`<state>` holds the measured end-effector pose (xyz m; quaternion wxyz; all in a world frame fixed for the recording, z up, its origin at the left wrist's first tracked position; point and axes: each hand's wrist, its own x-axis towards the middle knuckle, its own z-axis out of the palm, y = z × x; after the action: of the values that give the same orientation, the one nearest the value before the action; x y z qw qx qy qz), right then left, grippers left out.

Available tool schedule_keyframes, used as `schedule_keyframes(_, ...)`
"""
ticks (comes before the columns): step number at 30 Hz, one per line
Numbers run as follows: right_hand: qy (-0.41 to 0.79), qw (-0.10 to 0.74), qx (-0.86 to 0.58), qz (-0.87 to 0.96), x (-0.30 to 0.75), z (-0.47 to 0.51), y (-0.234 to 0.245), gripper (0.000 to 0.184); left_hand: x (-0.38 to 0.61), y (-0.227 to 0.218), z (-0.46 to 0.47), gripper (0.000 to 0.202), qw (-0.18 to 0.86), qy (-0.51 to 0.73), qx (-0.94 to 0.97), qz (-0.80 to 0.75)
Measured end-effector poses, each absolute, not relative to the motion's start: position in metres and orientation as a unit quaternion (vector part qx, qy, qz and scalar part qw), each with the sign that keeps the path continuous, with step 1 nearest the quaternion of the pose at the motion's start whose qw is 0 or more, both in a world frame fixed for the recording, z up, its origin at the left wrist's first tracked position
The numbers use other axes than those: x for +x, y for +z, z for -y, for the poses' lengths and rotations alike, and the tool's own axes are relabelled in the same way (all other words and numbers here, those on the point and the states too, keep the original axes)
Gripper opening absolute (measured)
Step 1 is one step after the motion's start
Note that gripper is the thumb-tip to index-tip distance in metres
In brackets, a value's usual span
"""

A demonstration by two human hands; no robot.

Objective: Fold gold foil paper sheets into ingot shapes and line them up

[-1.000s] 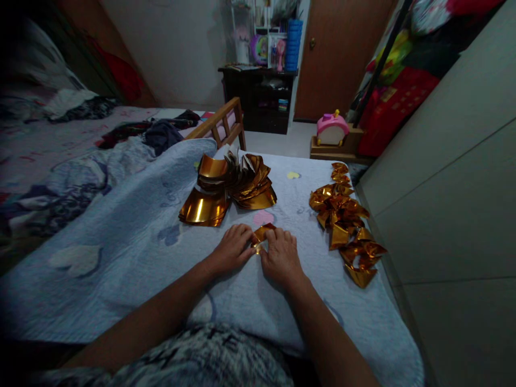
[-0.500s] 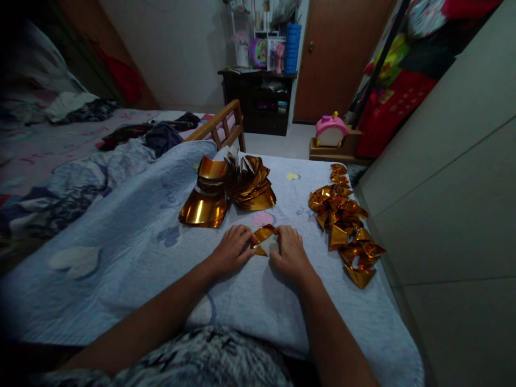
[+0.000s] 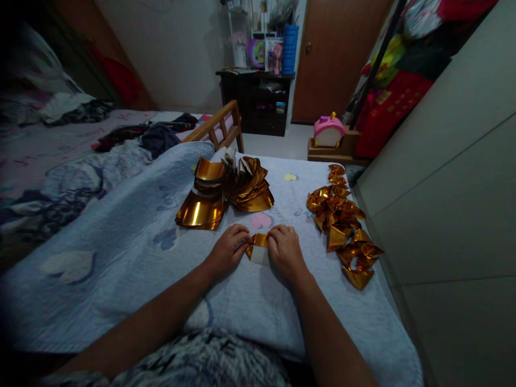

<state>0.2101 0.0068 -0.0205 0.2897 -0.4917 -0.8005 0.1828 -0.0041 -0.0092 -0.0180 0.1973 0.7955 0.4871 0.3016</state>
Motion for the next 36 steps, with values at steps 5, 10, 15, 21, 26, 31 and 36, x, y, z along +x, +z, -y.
schedule_keyframes(5, 0.19, 0.299, -0.487, 0.798, 0.212, -0.005, -0.021, 0.023, -0.002, -0.02, 0.007, 0.016, 0.169, 0.324, 0.766, -0.529)
schedule_keyframes(10, 0.219, 0.308, -0.451, 0.808, 0.21, 0.001, -0.019, 0.033, -0.002, -0.019, 0.007, 0.014, 0.176, 0.309, 0.755, -0.551)
schedule_keyframes(15, 0.22, 0.291, -0.438, 0.822, 0.21, 0.002, -0.016, 0.025, -0.003, -0.017, 0.008, 0.016, 0.197, 0.311, 0.769, -0.522)
schedule_keyframes(21, 0.231, 0.275, -0.436, 0.825, 0.209, 0.006, -0.009, 0.019, -0.002, -0.014, 0.008, 0.022, 0.225, 0.315, 0.797, -0.464)
schedule_keyframes(26, 0.232, 0.269, -0.44, 0.825, 0.207, 0.008, -0.009, 0.026, -0.002, -0.014, 0.009, 0.022, 0.226, 0.32, 0.808, -0.441)
schedule_keyframes(31, 0.237, 0.257, -0.427, 0.834, 0.205, 0.009, -0.007, 0.031, -0.002, -0.014, 0.009, 0.022, 0.206, 0.312, 0.812, -0.449)
schedule_keyframes(36, 0.275, 0.278, -0.421, 0.819, 0.209, 0.01, 0.0, 0.034, -0.002, -0.014, 0.008, 0.024, 0.197, 0.313, 0.803, -0.467)
